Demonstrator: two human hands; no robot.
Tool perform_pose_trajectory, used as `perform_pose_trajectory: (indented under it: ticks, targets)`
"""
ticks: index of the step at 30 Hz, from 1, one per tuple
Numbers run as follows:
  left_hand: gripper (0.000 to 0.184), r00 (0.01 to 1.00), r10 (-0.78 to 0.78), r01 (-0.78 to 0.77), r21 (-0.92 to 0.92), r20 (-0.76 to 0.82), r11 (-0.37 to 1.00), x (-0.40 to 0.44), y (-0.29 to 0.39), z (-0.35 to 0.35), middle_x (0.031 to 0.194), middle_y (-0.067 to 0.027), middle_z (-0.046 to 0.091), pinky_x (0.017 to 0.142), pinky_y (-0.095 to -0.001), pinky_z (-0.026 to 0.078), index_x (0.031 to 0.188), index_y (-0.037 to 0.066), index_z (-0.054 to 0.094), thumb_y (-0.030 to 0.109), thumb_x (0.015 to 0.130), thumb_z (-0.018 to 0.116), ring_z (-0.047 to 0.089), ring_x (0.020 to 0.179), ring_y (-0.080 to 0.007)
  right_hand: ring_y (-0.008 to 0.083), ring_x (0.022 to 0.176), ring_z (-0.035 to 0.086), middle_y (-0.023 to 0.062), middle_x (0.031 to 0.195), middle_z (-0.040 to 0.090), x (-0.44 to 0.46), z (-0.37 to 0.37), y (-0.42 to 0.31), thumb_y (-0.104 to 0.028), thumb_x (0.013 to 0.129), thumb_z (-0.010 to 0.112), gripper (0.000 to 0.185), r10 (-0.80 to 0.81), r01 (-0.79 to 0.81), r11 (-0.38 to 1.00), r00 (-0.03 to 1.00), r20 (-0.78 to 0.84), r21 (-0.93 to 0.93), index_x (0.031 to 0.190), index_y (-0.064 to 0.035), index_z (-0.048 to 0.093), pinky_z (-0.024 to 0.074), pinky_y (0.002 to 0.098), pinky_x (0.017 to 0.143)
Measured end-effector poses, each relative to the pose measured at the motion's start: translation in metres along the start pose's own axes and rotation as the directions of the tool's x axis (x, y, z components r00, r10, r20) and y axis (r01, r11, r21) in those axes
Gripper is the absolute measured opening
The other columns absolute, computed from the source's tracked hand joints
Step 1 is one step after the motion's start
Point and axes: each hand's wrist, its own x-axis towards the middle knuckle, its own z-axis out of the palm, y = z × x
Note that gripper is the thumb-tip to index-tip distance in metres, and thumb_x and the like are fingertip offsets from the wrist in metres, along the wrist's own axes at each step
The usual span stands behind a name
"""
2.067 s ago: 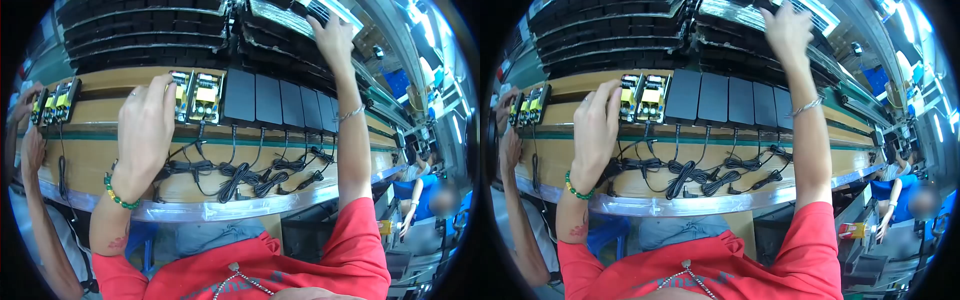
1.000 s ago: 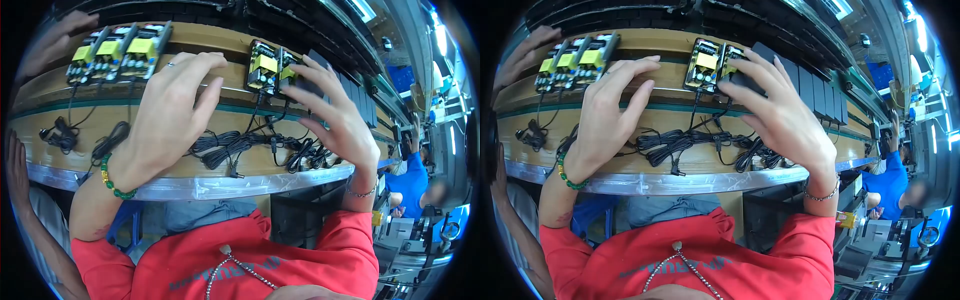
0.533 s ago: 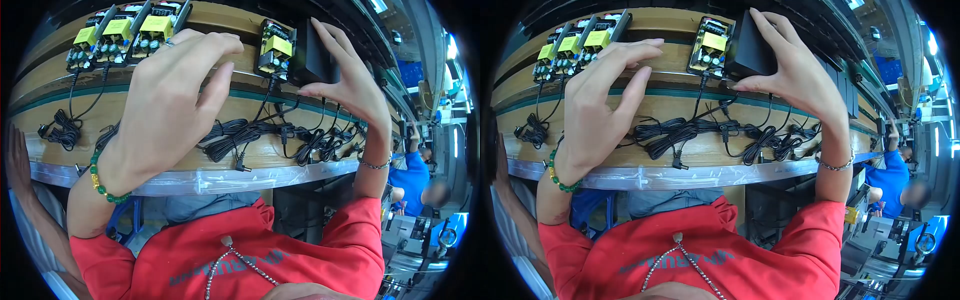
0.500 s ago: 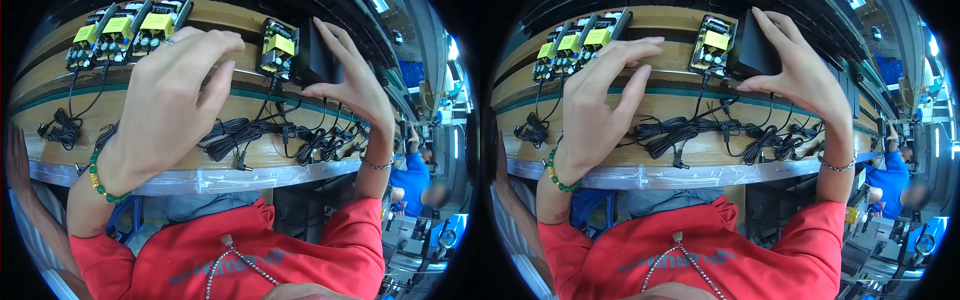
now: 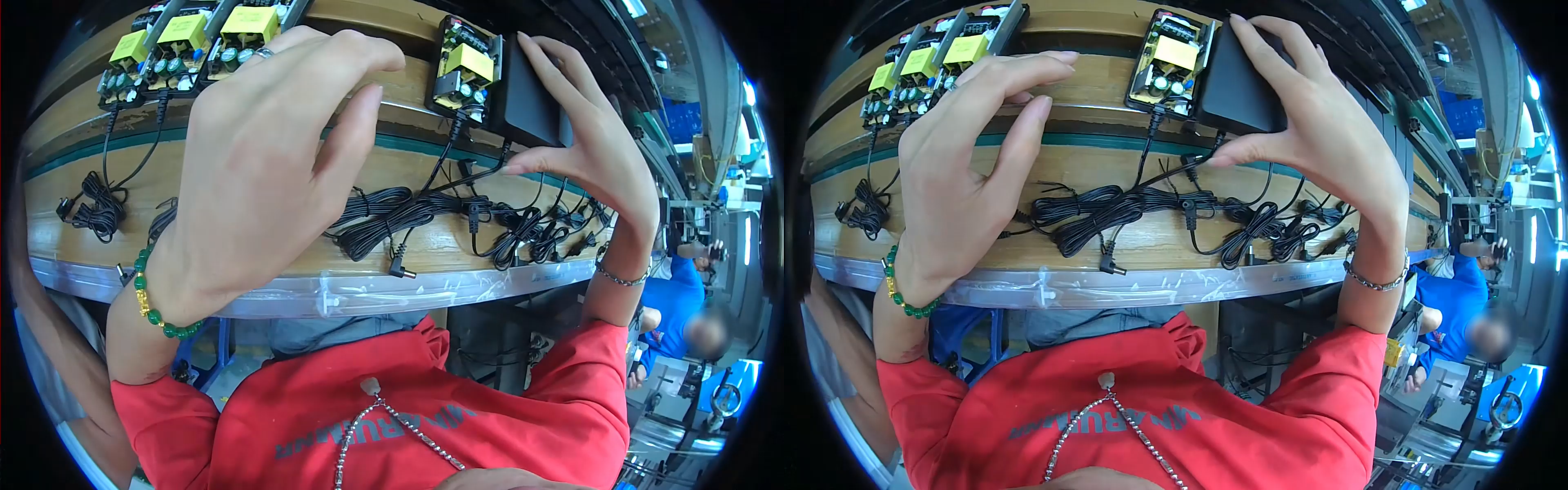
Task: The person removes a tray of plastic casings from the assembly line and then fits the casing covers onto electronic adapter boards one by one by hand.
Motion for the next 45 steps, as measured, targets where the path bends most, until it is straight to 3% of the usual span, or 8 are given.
perform_pose_trajectory:
  ticks: [5,9,13,19,24,27,35,45]
  targets:
    - [0.023,1.0,0.017,-0.017,0.017,0.002,1.0,0.001,-0.001,-0.001,0.112,-0.0096,0.073,0.081,-0.029,0.054,0.113,0.001,0.069,-0.005,0.091,0.062,0.069,0.086,-0.0205,0.0297,0.139,0.048,0.0166,0.15,0.049,0.006,-0.012,0.014,-0.034,0.066,0.091,0.104,-0.007,0.004,0.995,1.0,0.029,0.103,0.153,-0.003,0.043,0.0341,0.0384,0.117]
    - [0.023,1.0,0.014,-0.014,0.029,0.009,0.999,0.001,-0.002,-0.002,0.111,-0.0099,0.073,0.081,-0.029,0.054,0.113,0.001,0.069,-0.005,0.091,0.062,0.069,0.087,-0.0203,0.0275,0.137,0.051,0.0166,0.147,0.054,0.004,-0.015,0.009,-0.027,0.071,0.091,0.097,0.028,-0.03,0.997,0.999,-0.036,-0.064,0.151,-0.0001,0.044,0.035,0.039,0.117]
    - [0.023,0.999,0.006,-0.007,0.028,0.032,1.0,0.001,-0.001,-0.003,0.112,-0.0103,0.074,0.081,-0.0293,0.054,0.112,0.0,0.069,-0.006,0.091,0.062,0.069,0.087,-0.0205,0.0248,0.134,0.054,0.0162,0.141,0.06,0.004,-0.008,0.027,-0.026,0.077,0.088,0.088,0.17,-0.143,0.95,0.982,-0.079,0.278,0.151,-0.0011,0.047,0.0356,0.038,0.117]
    - [0.024,0.999,0.03,-0.031,0.029,0.032,0.999,0.002,-0.002,-0.003,0.112,-0.0109,0.074,0.081,-0.0291,0.054,0.112,0.0,0.069,-0.007,0.091,0.062,0.07,0.088,-0.0212,0.0244,0.133,0.054,0.0167,0.143,0.058,0.002,-0.006,0.022,-0.034,0.065,0.093,0.104,0.035,-0.037,0.995,0.999,-0.027,-0.091,0.152,-0.0014,0.045,0.0371,0.0367,0.114]
    - [0.023,0.999,0.03,-0.03,0.019,0.02,0.999,0.001,-0.003,-0.002,0.113,-0.011,0.074,0.082,-0.0292,0.055,0.112,0.0,0.069,-0.007,0.091,0.062,0.07,0.09,-0.0214,0.0309,0.129,0.055,0.0176,0.139,0.057,0.004,-0.003,0.029,-0.027,0.066,0.088,0.098,0.066,-0.044,0.965,0.995,-0.079,0.258,0.152,-0.007,0.047,0.0369,0.0386,0.115]
    - [0.023,0.999,0.028,-0.028,0.009,0.021,1.0,0.001,-0.002,-0.001,0.113,-0.0111,0.074,0.082,-0.0294,0.055,0.112,0.0,0.069,-0.007,0.091,0.062,0.07,0.09,-0.0219,0.0291,0.13,0.054,0.0159,0.14,0.057,0.009,0.0,0.031,-0.03,0.066,0.088,0.098,0.039,-0.038,0.997,0.999,-0.025,0.064,0.152,-0.0063,0.048,0.0362,0.0385,0.116]
    - [0.022,0.999,0.014,-0.014,0.008,0.036,1.0,0.002,0.0,-0.003,0.109,-0.0114,0.074,0.082,-0.0296,0.055,0.11,0.0,0.07,-0.006,0.091,0.062,0.07,0.088,-0.0217,0.0304,0.139,0.05,0.0188,0.148,0.053,0.017,-0.012,0.047,-0.042,0.064,0.092,0.106,-0.031,0.028,0.999,0.996,0.082,0.029,0.152,-0.0045,0.046,0.0334,0.0395,0.119]
    - [0.016,0.994,0.103,-0.102,0.034,-0.031,0.994,0.005,-0.001,-0.001,0.093,-0.0124,0.072,0.073,-0.0332,0.056,0.104,0.002,0.071,-0.002,0.088,0.068,0.072,0.083,-0.0269,0.0334,0.145,0.042,0.0255,0.151,0.048,0.03,-0.023,0.032,-0.047,0.062,0.092,0.117,0.172,-0.168,0.985,0.952,0.252,-0.036,0.156,-0.0022,0.038,0.0309,0.0382,0.121]
